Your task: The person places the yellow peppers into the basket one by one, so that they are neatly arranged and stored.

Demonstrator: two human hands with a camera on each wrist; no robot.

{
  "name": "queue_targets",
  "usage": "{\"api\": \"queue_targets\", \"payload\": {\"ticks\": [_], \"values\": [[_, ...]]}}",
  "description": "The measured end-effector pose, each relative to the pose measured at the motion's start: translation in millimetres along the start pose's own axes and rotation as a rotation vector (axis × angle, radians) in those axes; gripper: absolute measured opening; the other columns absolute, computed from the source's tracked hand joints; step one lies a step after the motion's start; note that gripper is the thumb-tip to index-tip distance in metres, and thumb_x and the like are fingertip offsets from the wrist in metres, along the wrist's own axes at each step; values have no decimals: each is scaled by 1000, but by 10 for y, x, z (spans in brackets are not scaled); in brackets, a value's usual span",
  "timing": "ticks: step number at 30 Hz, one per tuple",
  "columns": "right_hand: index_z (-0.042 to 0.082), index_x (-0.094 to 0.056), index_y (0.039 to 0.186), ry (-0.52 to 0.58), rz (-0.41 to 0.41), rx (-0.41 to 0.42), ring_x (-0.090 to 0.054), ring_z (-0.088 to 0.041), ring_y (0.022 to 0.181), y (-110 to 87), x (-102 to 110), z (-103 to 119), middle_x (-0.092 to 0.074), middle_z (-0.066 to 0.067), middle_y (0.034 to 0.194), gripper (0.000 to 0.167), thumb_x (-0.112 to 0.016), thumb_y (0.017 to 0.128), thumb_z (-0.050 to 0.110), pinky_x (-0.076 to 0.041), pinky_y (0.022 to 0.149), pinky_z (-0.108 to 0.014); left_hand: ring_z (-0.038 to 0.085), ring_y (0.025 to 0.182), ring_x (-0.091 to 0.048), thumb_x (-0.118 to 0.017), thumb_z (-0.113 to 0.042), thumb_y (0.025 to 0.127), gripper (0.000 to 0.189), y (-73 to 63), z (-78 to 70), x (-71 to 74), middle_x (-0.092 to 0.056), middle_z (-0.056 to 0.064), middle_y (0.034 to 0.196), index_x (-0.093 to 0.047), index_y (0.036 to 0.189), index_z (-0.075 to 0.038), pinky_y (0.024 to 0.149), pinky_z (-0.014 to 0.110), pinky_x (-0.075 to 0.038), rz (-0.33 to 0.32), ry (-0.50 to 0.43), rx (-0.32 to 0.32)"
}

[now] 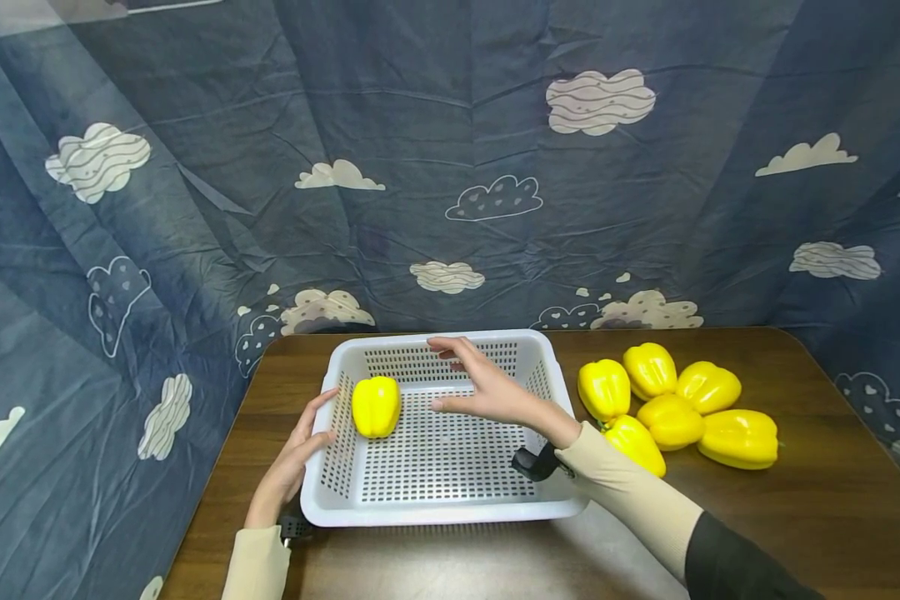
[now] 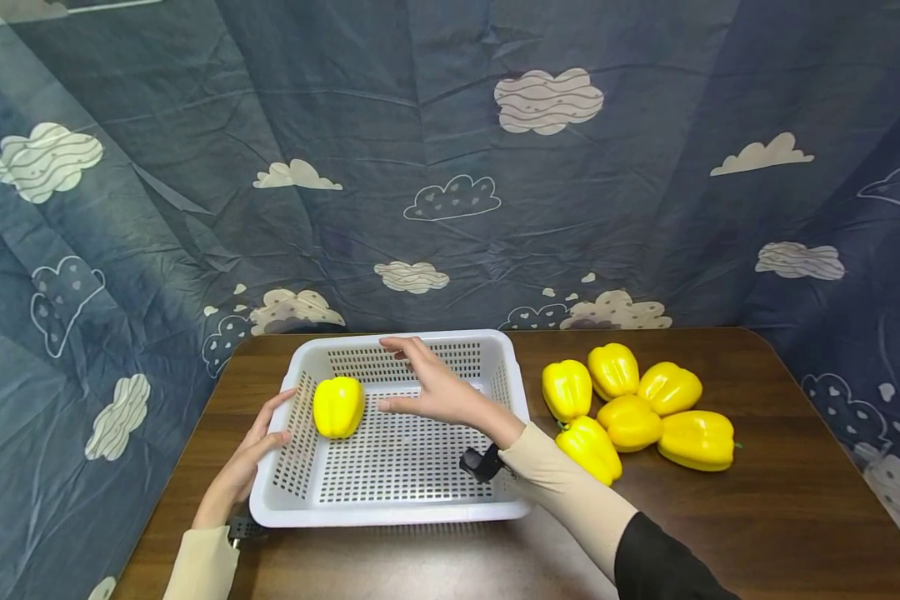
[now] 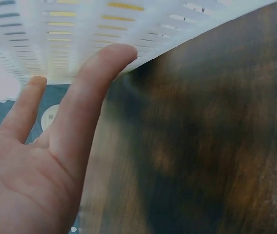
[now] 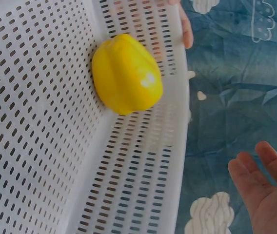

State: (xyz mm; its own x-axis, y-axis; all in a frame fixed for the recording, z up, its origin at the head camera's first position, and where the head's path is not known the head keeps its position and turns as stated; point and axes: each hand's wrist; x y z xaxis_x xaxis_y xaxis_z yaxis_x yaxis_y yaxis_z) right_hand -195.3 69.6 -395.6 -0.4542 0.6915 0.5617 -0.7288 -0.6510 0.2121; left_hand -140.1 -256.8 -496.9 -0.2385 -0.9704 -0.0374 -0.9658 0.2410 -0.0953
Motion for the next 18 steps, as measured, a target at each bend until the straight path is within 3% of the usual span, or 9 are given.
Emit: {"api": "queue_targets", "payload": {"ticks": [18], "values": [[8,-30,146,78,-75,-1,-39,-28,130,-514,278,36,-39,-12,142,76,-74,84,16,-33,105,-46,51,123,-34,-42,-8,93,62,-27,-26,-31,-8,17,155,-20,149,-21,84,56,-46,-6,-13,-2]]}}
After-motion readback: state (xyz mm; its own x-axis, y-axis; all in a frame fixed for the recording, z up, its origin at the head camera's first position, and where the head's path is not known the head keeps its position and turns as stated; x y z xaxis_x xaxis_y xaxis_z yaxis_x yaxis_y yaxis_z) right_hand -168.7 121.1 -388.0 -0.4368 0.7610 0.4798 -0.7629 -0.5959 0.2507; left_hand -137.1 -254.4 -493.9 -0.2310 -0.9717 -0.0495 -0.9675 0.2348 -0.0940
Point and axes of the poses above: each hand's wrist, its own y-axis towards the middle knuckle, its own x-axis out of the back of the hand, z = x × y
